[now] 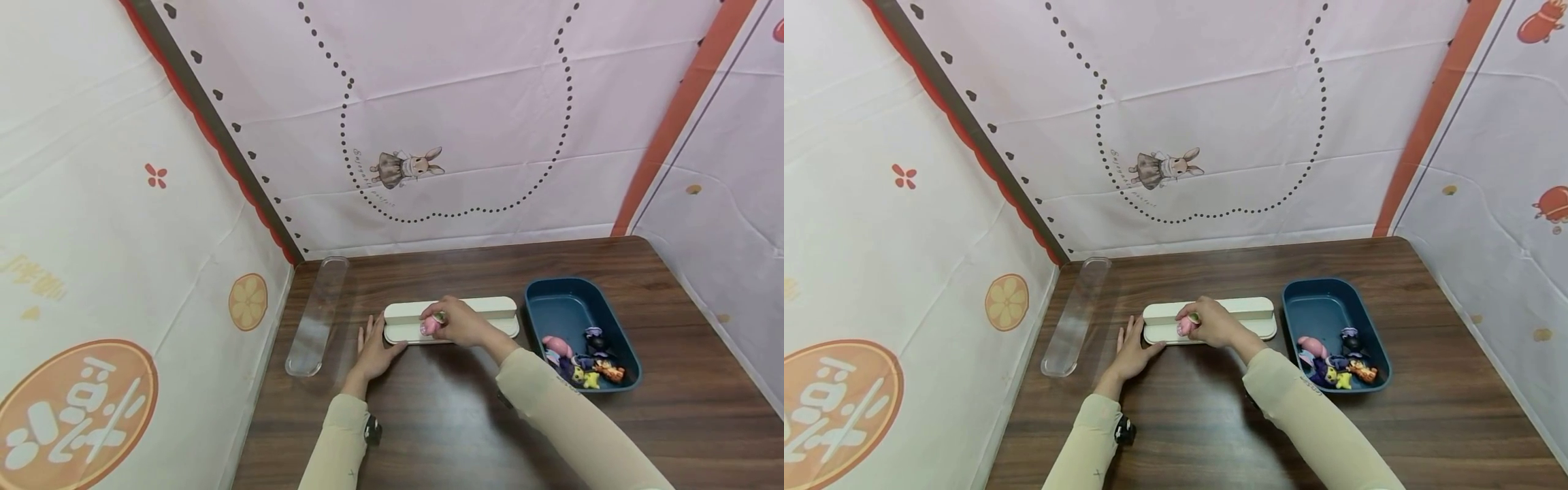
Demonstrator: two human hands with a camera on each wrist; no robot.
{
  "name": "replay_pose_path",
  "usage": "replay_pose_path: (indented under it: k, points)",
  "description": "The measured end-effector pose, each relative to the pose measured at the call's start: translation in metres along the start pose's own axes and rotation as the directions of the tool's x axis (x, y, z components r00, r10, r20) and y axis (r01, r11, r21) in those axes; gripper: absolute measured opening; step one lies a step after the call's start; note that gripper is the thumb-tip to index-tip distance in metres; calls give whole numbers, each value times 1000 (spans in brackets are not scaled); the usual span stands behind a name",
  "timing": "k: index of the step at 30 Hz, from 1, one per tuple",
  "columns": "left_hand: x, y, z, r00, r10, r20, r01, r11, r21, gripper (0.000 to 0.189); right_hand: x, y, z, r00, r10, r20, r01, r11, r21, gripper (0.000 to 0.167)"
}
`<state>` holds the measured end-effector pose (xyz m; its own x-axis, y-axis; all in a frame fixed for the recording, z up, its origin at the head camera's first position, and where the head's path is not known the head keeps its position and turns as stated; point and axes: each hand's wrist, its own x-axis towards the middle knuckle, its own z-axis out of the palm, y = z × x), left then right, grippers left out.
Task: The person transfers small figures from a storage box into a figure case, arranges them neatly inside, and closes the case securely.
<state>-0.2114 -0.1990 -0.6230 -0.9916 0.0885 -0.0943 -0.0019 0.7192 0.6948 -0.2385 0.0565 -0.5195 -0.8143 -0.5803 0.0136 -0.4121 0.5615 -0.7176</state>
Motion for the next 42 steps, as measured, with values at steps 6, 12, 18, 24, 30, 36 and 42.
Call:
replay_pose_path:
  k: [6, 12, 18, 24, 30, 36, 42]
  points:
    - [0, 0, -1, 1000, -14, 3, 14, 1000, -12, 89, 7, -5, 11, 999, -33, -36, 31, 998, -54, 41]
    - [-1, -1, 0, 1000, -4, 8, 4, 1000, -12, 86, 13, -10, 23, 995, -15, -95, 7, 996, -85, 47]
    - [-2, -1, 0, 1000, 8, 2, -8, 1000, -12, 86, 21, -13, 36, 985, 25, -168, -41, 995, -88, 45]
    - [-1, -1, -1, 1000, 9, 1, -9, 1000, -9, 87, 27, -15, 48, 970, 51, -239, -72, 994, -81, 45]
    - [-1, 0, -2, 1000, 10, 1, -10, 1000, -22, 89, 34, -14, 64, 958, 77, -274, -107, 990, -95, 44]
    - [0, -1, -2, 1000, 5, 13, -5, 1000, -25, 88, 39, -19, 74, 951, 97, -293, -149, 975, -163, 46]
    - [0, 0, -3, 1000, 6, 6, -6, 1000, -12, 84, 45, -21, 84, 945, 101, -312, -164, 969, -183, 47]
